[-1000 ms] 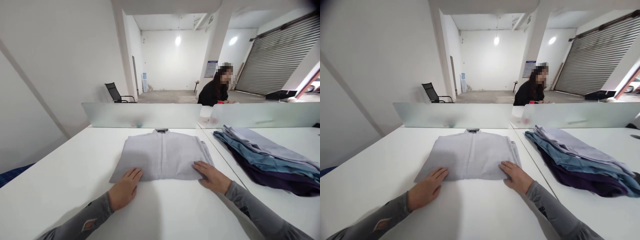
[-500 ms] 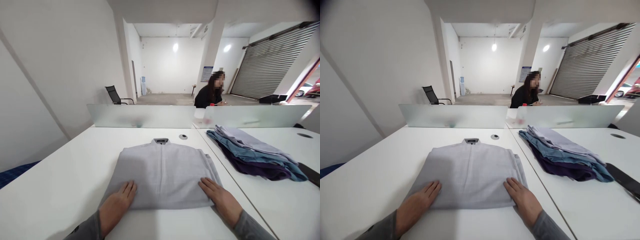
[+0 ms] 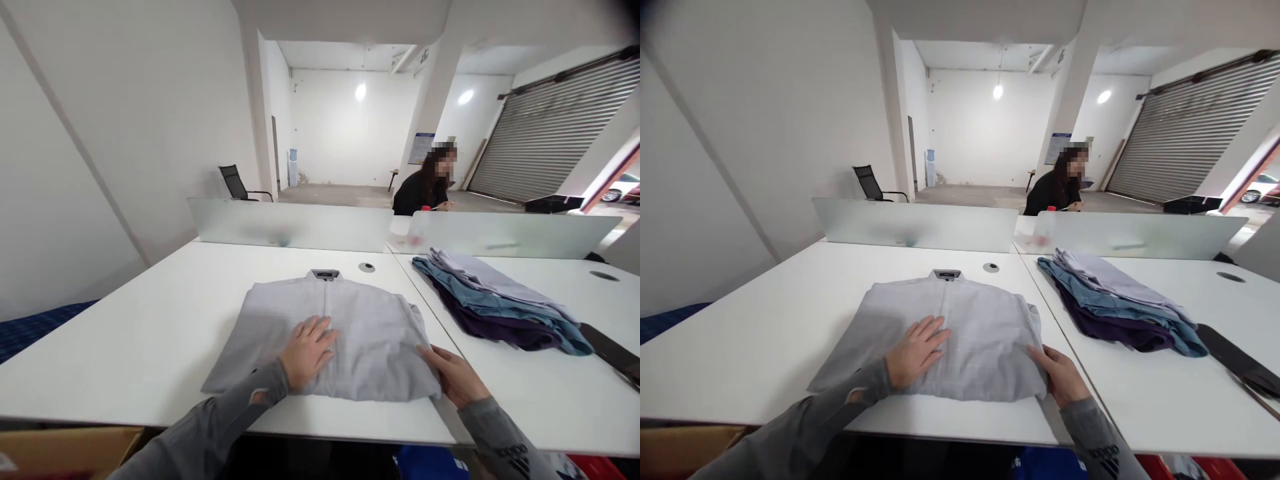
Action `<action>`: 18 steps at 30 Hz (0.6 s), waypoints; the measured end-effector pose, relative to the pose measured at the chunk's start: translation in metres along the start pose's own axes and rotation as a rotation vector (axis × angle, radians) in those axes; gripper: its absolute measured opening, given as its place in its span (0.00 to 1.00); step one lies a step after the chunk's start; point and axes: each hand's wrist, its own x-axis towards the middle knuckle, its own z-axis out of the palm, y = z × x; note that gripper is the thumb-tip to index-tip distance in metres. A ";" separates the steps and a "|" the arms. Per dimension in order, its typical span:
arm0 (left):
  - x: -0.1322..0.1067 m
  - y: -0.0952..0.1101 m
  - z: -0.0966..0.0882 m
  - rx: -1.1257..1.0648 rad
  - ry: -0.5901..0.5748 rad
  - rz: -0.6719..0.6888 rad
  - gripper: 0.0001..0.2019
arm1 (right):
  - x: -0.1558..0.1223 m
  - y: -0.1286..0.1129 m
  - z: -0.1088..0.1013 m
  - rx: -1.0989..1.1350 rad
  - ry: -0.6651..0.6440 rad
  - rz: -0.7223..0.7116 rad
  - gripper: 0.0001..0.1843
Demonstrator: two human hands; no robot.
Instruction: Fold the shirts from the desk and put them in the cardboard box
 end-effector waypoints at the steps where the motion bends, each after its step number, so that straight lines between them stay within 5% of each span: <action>1: 0.009 0.001 0.008 -0.006 -0.031 -0.016 0.24 | 0.004 -0.001 0.009 0.022 -0.057 0.007 0.18; 6: 0.018 -0.001 0.025 -0.007 -0.082 -0.017 0.27 | 0.025 -0.010 0.042 0.088 -0.138 -0.029 0.17; 11: -0.020 -0.001 0.010 0.007 -0.028 -0.002 0.31 | 0.023 -0.055 0.091 -0.076 -0.093 -0.271 0.20; 15: -0.058 0.004 0.002 0.008 -0.022 -0.001 0.34 | 0.020 -0.081 0.171 -0.518 -0.253 -0.604 0.17; 18: -0.079 0.007 0.002 -0.010 -0.064 -0.007 0.37 | 0.022 -0.067 0.247 -0.849 -0.325 -0.741 0.23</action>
